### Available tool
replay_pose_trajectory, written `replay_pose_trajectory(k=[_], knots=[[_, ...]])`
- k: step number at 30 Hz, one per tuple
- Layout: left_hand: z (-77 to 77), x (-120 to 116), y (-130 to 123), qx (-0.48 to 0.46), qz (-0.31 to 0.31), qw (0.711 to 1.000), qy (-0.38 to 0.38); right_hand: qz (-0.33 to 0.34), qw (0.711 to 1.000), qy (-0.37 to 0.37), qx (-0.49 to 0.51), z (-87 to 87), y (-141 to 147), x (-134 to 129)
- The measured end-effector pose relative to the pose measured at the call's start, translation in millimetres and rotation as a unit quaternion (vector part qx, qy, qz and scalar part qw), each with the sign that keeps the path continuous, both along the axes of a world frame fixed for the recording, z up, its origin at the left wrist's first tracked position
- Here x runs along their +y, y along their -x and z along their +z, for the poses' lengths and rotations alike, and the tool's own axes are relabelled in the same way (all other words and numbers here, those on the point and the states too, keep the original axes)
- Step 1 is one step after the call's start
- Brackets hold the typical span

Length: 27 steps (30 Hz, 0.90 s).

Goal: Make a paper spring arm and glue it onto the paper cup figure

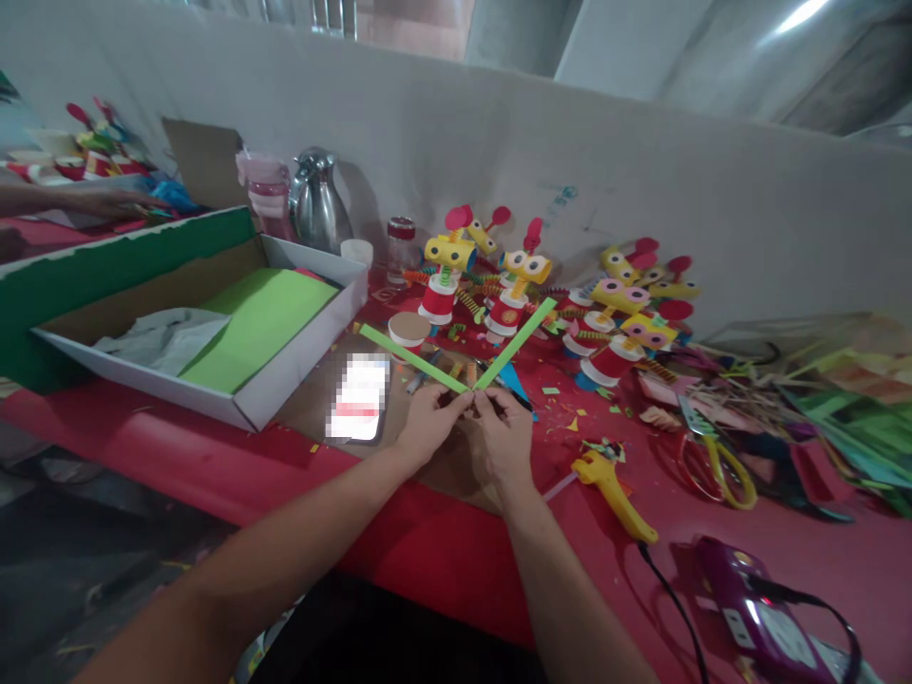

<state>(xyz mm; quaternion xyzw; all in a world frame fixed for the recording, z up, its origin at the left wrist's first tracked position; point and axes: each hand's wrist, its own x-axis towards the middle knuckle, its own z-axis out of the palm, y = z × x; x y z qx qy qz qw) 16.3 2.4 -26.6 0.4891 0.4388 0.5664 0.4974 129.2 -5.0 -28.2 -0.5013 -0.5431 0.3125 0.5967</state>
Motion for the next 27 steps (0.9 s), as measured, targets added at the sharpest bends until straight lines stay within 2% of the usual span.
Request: replay_pose_trajectory(k=[5,8,10,14,18,21,27], knots=[[10.8,-2,3,-0.055,-0.047,0.997,0.024,-0.003,0.999,0.002,0.042,2.8,4,-3],[13.9,0,6,-0.107,-0.022,0.993,0.046,0.029,0.992,0.003,0.120,7.2,10,-5],[13.5,3,8,-0.156,-0.018,0.985,0.075,0.048,0.991,-0.005,0.128,8.1,13,-6],[10.5,7,11,-0.223,-0.057,0.966,0.119,0.028,0.998,-0.028,0.050,1.9,13,-4],[11.3,7,13,-0.228,-0.083,0.961,0.132,-0.023,0.998,-0.060,-0.019,-3.5,8,-2],[14.6,5,13,-0.228,-0.093,0.959,0.139,-0.039,0.992,-0.099,-0.063,-1.5,6,-3],[18.9,4,13,-0.237,-0.119,0.951,0.160,-0.039,0.991,-0.114,-0.065,3.6,6,-6]])
